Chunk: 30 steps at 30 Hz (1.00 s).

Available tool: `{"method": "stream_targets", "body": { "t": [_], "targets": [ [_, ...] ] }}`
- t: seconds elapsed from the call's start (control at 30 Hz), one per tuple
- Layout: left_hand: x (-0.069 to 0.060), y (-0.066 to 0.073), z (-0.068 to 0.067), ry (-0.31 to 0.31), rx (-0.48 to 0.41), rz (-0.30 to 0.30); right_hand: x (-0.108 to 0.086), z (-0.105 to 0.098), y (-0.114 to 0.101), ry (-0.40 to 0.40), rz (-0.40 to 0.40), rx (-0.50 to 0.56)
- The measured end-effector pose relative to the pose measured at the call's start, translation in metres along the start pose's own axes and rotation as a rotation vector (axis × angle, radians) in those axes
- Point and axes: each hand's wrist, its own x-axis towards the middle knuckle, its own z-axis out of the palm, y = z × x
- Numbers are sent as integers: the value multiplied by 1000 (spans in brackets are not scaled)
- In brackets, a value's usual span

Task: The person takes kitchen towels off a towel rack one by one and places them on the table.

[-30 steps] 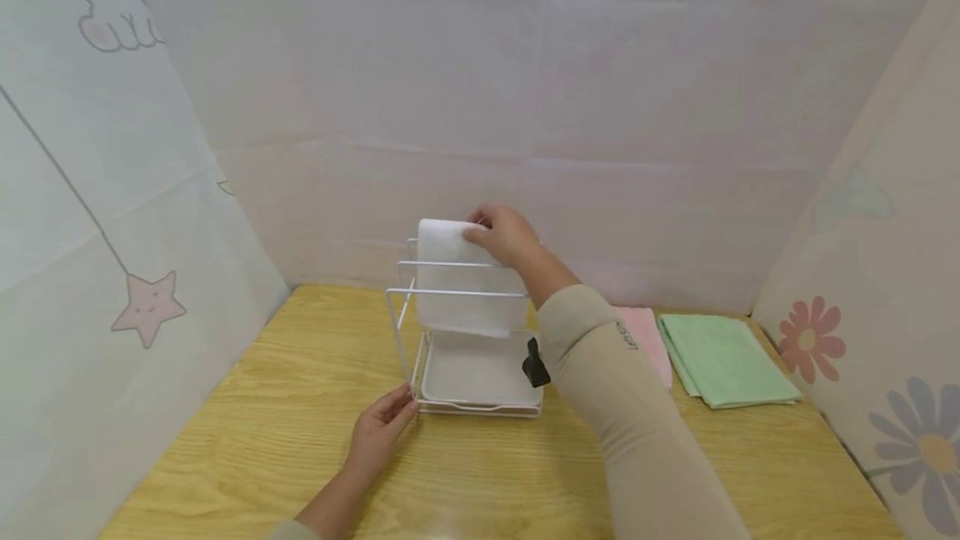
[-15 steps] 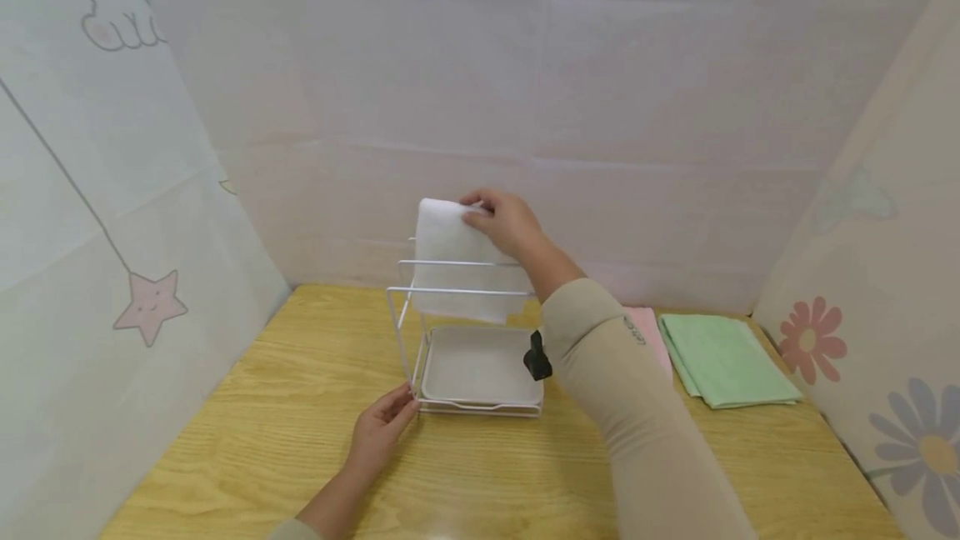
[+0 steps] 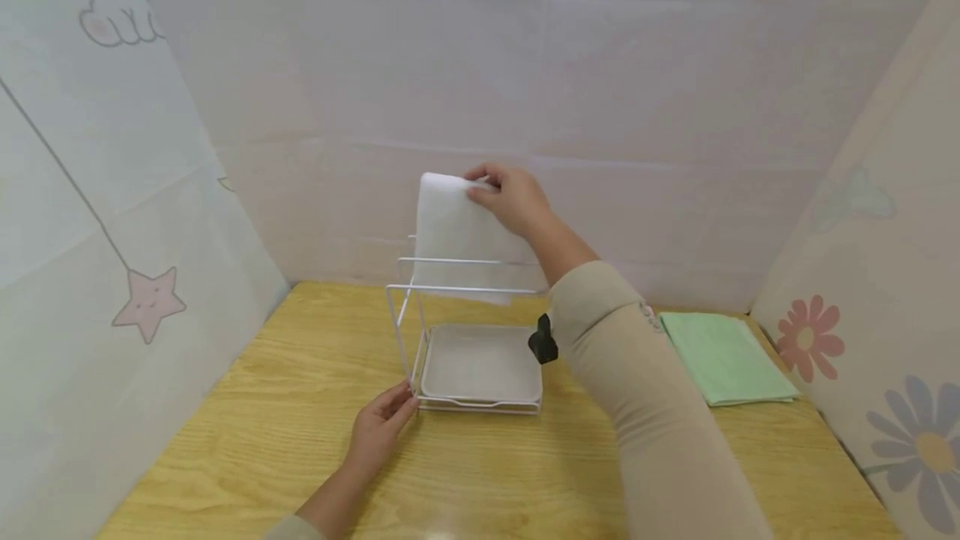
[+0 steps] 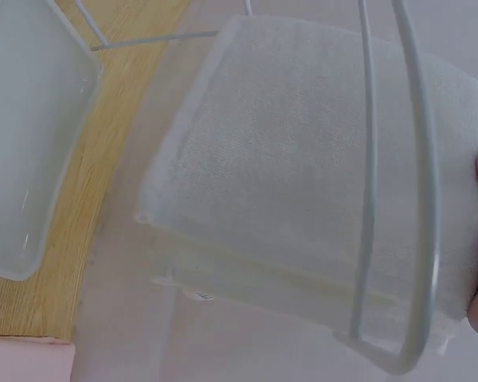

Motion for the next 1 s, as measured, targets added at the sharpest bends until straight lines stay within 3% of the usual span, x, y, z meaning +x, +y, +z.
{"method": "stream_targets", "body": {
  "t": [0.43, 1.0],
  "targets": [
    [0, -4, 1, -2, -9, -6, 0, -23, -14, 46, -22, -12],
    [3, -8, 5, 15, 2, -9, -6, -56, -33, 114, 19, -11]
  ]
}}
